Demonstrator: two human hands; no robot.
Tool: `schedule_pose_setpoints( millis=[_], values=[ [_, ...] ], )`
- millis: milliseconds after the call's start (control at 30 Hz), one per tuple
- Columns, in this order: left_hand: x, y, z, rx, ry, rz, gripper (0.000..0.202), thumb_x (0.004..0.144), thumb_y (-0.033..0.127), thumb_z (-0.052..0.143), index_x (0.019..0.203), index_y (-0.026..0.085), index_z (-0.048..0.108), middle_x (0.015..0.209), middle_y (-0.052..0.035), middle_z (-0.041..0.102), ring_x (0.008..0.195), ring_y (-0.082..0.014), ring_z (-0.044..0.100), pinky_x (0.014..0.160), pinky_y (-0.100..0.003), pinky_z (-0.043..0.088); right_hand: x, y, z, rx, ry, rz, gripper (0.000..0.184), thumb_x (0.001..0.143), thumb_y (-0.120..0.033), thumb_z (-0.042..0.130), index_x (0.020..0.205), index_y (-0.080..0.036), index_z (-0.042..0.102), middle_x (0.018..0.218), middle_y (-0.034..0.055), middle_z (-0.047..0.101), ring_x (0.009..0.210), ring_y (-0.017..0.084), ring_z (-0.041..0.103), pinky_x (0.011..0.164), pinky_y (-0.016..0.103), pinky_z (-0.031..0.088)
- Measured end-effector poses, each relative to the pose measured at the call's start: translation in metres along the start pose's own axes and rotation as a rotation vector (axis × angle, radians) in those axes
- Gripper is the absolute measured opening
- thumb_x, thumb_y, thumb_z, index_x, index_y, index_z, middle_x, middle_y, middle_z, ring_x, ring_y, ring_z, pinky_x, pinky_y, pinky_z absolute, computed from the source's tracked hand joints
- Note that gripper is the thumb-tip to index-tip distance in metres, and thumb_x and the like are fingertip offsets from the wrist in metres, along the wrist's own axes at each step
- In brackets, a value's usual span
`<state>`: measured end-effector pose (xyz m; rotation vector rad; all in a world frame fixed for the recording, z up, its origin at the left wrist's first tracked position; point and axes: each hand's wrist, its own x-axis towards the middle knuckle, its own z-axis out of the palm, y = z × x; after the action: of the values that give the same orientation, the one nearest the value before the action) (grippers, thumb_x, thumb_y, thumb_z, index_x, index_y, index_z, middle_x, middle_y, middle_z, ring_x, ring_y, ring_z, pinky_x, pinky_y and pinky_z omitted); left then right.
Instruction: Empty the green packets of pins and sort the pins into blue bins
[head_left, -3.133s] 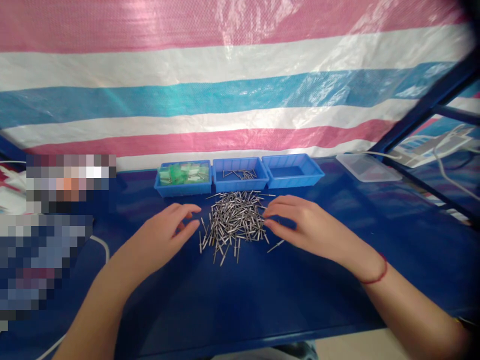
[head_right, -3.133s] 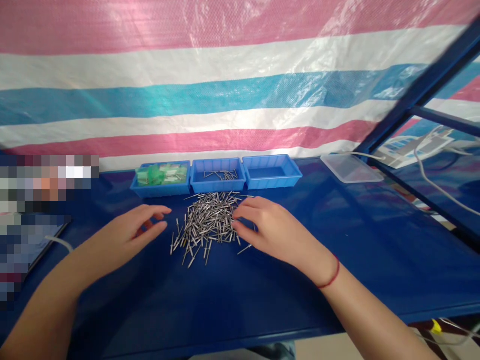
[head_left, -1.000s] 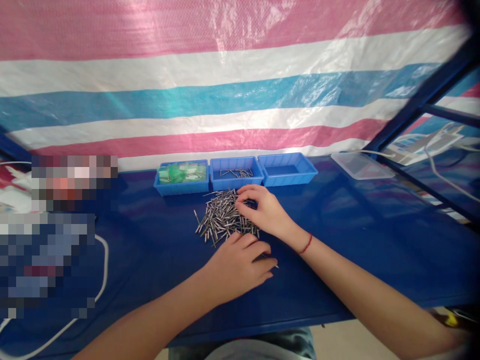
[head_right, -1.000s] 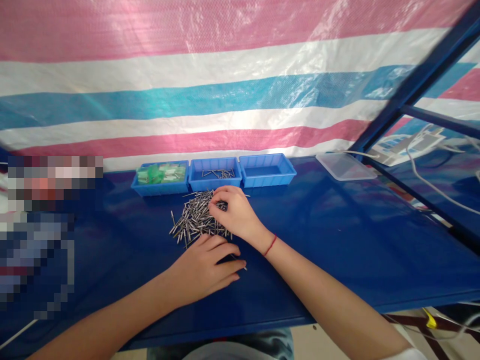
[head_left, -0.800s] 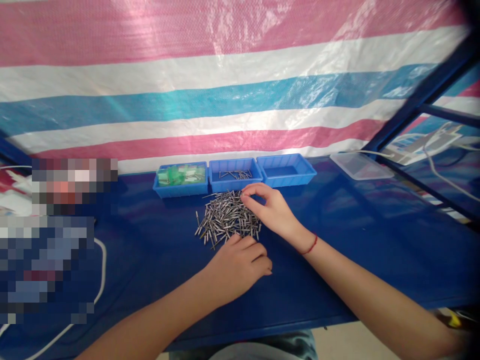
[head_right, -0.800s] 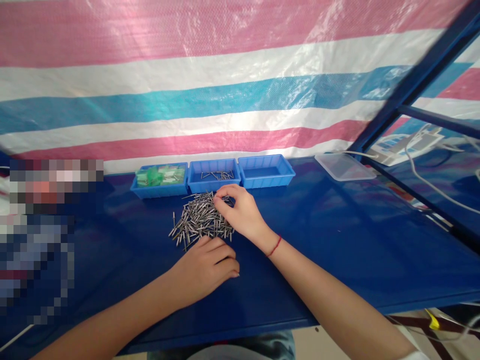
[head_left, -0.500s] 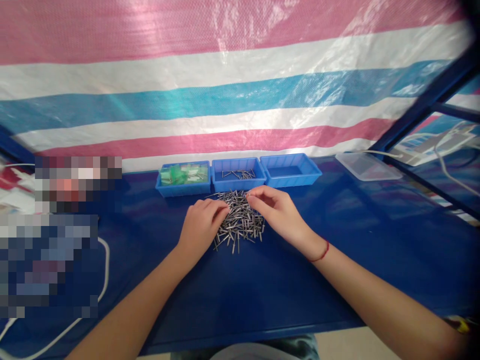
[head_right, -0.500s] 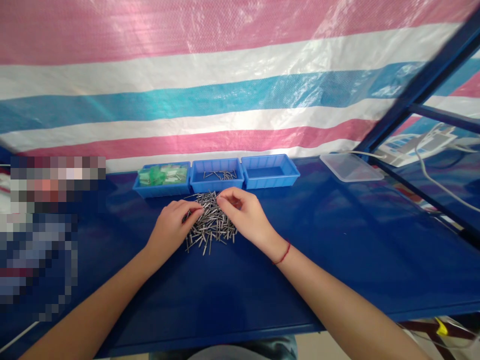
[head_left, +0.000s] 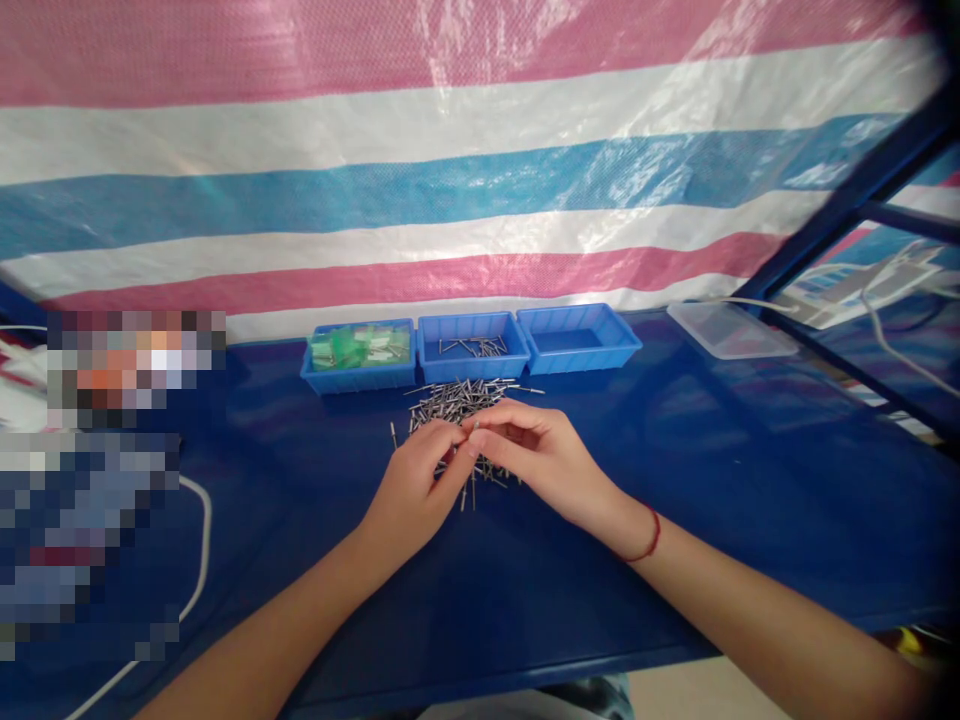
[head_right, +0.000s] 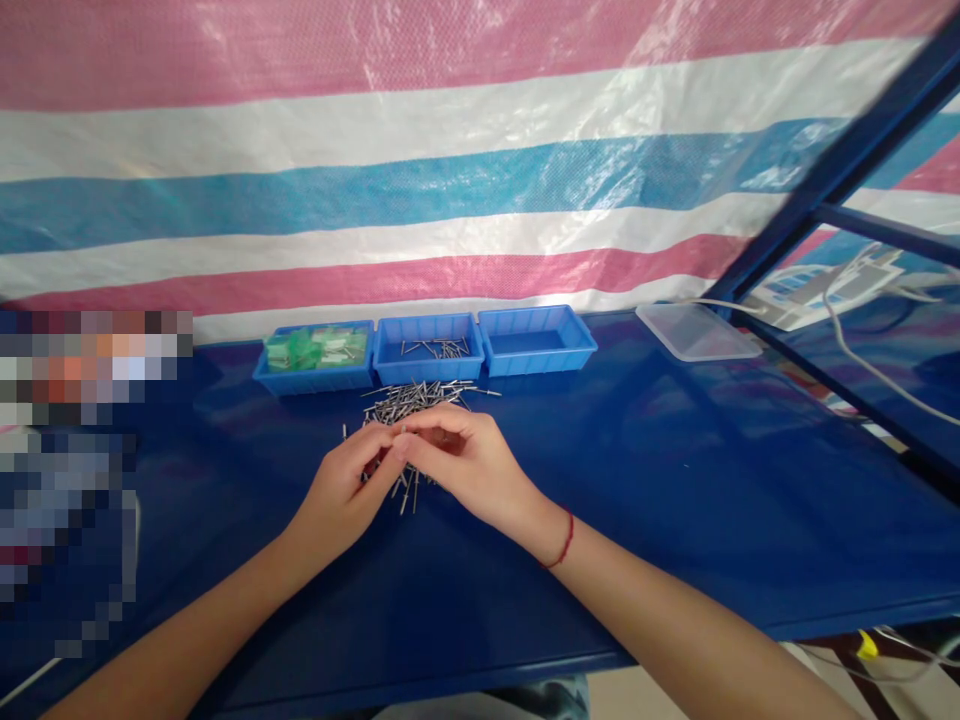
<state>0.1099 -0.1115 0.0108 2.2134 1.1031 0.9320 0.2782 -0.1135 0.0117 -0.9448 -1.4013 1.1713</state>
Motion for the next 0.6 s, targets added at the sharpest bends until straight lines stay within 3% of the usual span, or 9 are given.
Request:
schedule_pose_setpoints(
  millis=[400, 600],
  values=[
    [-0.0006, -0.0061, -0.0021, -0.027, 0.095, 0.0, 0.01, 0.092, 0.027, 0.057, 0.095, 0.021, 0.063, 0.081, 0.0004, 0.062, 0.068, -0.0117, 0.055, 0.064, -0.023, 0.044, -0.0022, -0.0026, -0.0042, -0.22, -0.033, -0.156, 0.017, 0.085, -0.028, 0.064, 0.099, -0.027, 0.073, 0.079, 0.0025, 0.062, 0.07, 0.014, 0.056, 0.058, 0.028, 0.045],
    [-0.001, -0.0065, -0.0046, -0.004, 0.16, 0.03, 0.007, 0.091, 0.024, 0.057, 0.095, 0.021, 0.061, 0.084, -0.0001, 0.063, 0.07, -0.0117, 0.056, 0.063, -0.023, 0.045, -0.0017, 0.0004, -0.0056, -0.289, -0.027, -0.187, 0.013, 0.087, -0.029, 0.061, 0.094, -0.025, 0.071, 0.069, -0.0012, 0.051, 0.062, 0.012, 0.048, 0.054, 0.026, 0.041]
  ],
)
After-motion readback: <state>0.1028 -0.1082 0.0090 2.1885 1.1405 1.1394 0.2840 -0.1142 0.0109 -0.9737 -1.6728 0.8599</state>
